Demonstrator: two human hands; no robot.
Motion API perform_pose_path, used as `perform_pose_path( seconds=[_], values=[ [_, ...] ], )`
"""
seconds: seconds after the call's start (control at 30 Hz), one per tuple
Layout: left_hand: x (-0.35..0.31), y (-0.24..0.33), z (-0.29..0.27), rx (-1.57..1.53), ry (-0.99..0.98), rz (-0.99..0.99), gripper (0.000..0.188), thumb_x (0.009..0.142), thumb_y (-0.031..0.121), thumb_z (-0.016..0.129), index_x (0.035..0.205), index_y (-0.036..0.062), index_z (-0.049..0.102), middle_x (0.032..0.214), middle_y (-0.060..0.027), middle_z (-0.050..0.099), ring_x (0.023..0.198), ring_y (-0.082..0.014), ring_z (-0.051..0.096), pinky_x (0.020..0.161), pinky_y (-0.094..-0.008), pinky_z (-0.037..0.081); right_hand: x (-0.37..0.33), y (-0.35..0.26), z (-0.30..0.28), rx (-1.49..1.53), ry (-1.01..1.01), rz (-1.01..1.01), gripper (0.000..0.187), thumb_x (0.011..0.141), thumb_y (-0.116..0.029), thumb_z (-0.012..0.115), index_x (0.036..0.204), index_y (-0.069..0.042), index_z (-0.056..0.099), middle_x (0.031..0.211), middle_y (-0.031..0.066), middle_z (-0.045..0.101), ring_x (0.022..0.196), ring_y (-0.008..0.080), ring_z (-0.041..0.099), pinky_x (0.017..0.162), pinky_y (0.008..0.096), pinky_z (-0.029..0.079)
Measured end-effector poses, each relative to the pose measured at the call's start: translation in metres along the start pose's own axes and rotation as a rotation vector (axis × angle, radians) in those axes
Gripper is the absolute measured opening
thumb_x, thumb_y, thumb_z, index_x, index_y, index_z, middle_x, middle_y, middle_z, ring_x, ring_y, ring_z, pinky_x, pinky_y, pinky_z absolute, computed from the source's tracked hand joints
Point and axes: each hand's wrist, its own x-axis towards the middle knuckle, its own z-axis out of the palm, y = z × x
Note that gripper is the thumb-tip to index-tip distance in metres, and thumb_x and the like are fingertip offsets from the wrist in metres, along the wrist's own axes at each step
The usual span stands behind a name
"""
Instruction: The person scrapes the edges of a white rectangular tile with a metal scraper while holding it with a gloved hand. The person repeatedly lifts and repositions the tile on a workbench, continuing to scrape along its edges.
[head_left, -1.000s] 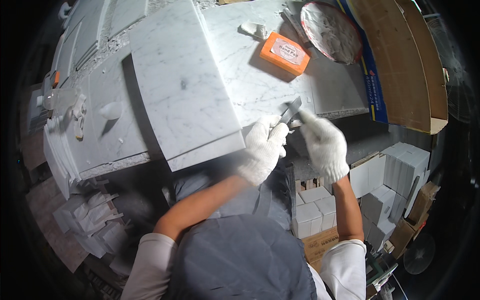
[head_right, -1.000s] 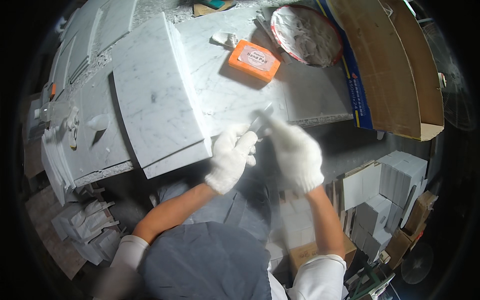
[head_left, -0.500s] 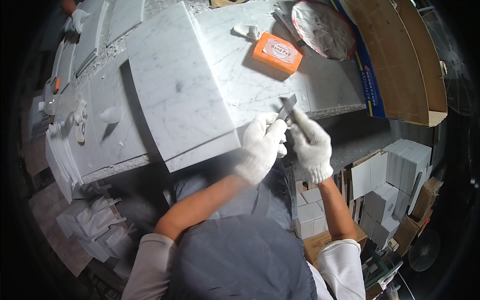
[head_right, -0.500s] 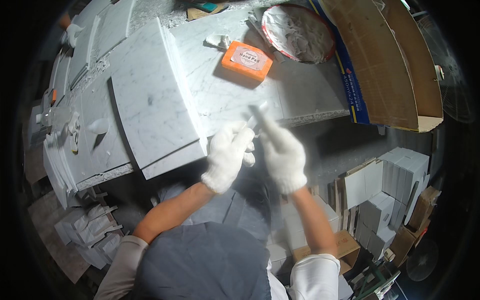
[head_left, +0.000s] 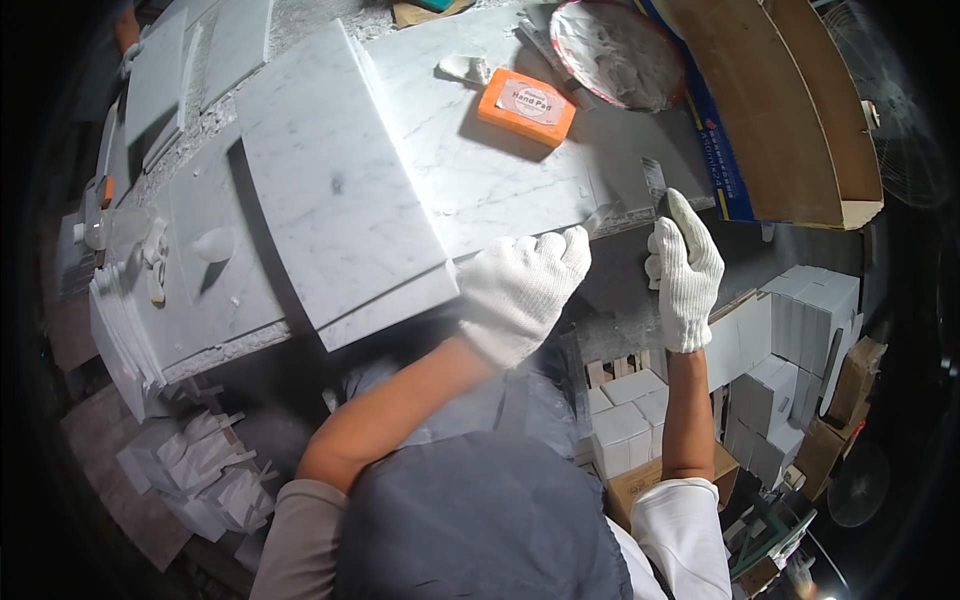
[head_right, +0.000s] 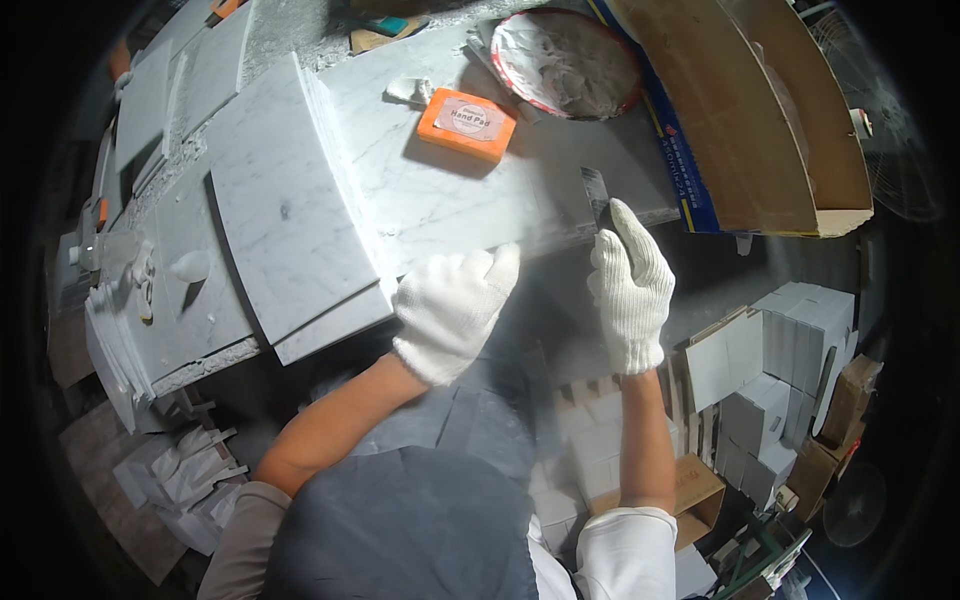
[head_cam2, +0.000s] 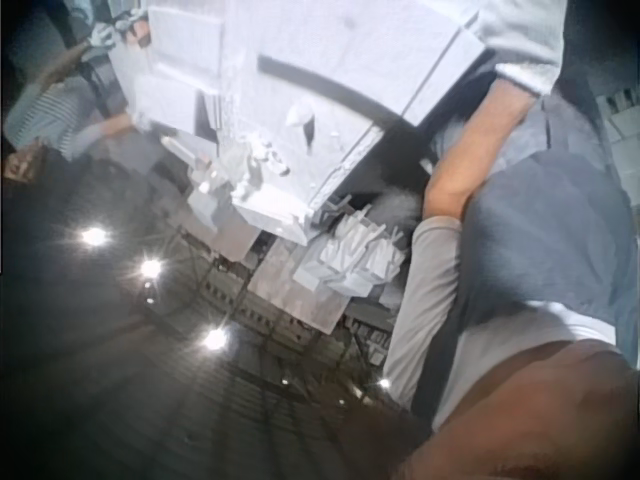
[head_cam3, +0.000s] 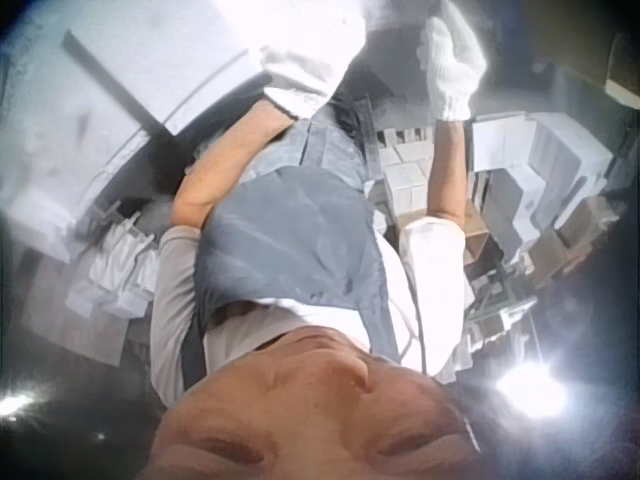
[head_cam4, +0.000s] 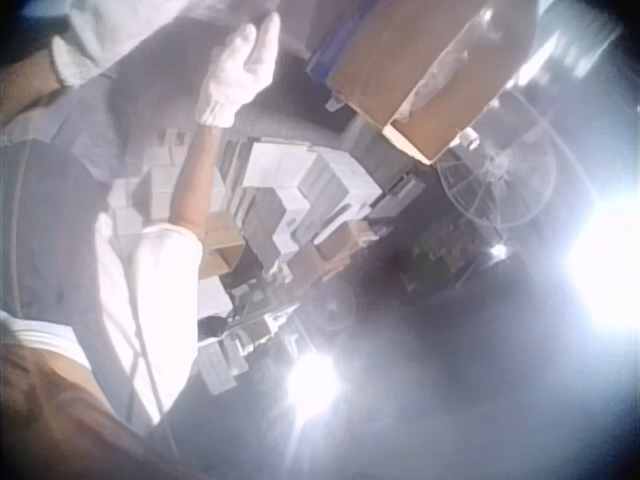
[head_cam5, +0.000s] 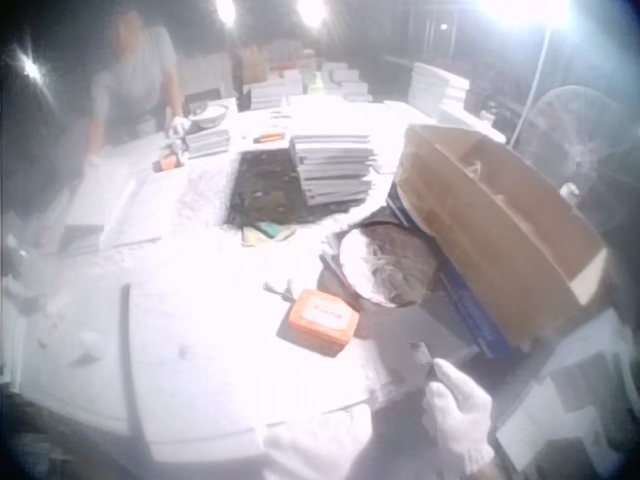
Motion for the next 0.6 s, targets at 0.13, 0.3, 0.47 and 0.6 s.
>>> perform_pose_path(
  seconds=[0.13, 0.3, 0.47, 0.6],
  values=[
    [0.006, -0.006, -0.006, 0.086, 0.019, 0.159, 0.010, 0.087, 0.013, 0.061, 0.097, 0.0098, 0.062, 0.078, -0.0024, 0.058, 0.074, -0.0164, 0.064, 0.059, -0.0336, 0.052, 0.001, 0.006, -0.003, -0.414, -0.244, -0.103, 0.037, 0.099, -0.010, 0.067, 0.136, -0.007, 0.067, 0.113, 0.0048, 0.073, 0.091, 0.0115, 0.066, 0.079, 0.0255, 0.054],
    [0.008, -0.013, -0.007, 0.101, -0.059, 0.162, 0.008, 0.086, 0.013, 0.061, 0.093, 0.0102, 0.063, 0.078, -0.0030, 0.058, 0.073, -0.0172, 0.064, 0.059, -0.0336, 0.052, -0.005, 0.010, 0.002, -0.410, -0.283, -0.246, 0.033, 0.098, -0.006, 0.066, 0.131, -0.006, 0.070, 0.115, 0.0087, 0.074, 0.106, 0.0160, 0.068, 0.093, 0.0295, 0.054],
    [0.007, -0.015, 0.000, 0.039, 0.052, 0.181, 0.004, 0.088, 0.015, 0.062, 0.090, 0.0115, 0.063, 0.073, -0.0044, 0.057, 0.065, -0.0200, 0.063, 0.055, -0.0355, 0.050, -0.013, 0.007, 0.002, -0.619, -0.453, -0.134, 0.034, 0.097, -0.008, 0.068, 0.131, -0.006, 0.070, 0.105, 0.0067, 0.074, 0.093, 0.0140, 0.068, 0.081, 0.0276, 0.055],
    [0.008, -0.015, 0.002, 0.010, 0.027, 0.161, 0.008, 0.095, 0.018, 0.059, 0.088, 0.0133, 0.062, 0.067, -0.0066, 0.055, 0.058, -0.0245, 0.061, 0.051, -0.0386, 0.049, -0.007, 0.012, -0.006, -0.626, -0.132, -0.267, 0.034, 0.096, -0.009, 0.068, 0.130, -0.002, 0.069, 0.115, 0.0130, 0.075, 0.109, 0.0207, 0.071, 0.098, 0.0313, 0.053]
  ],
)
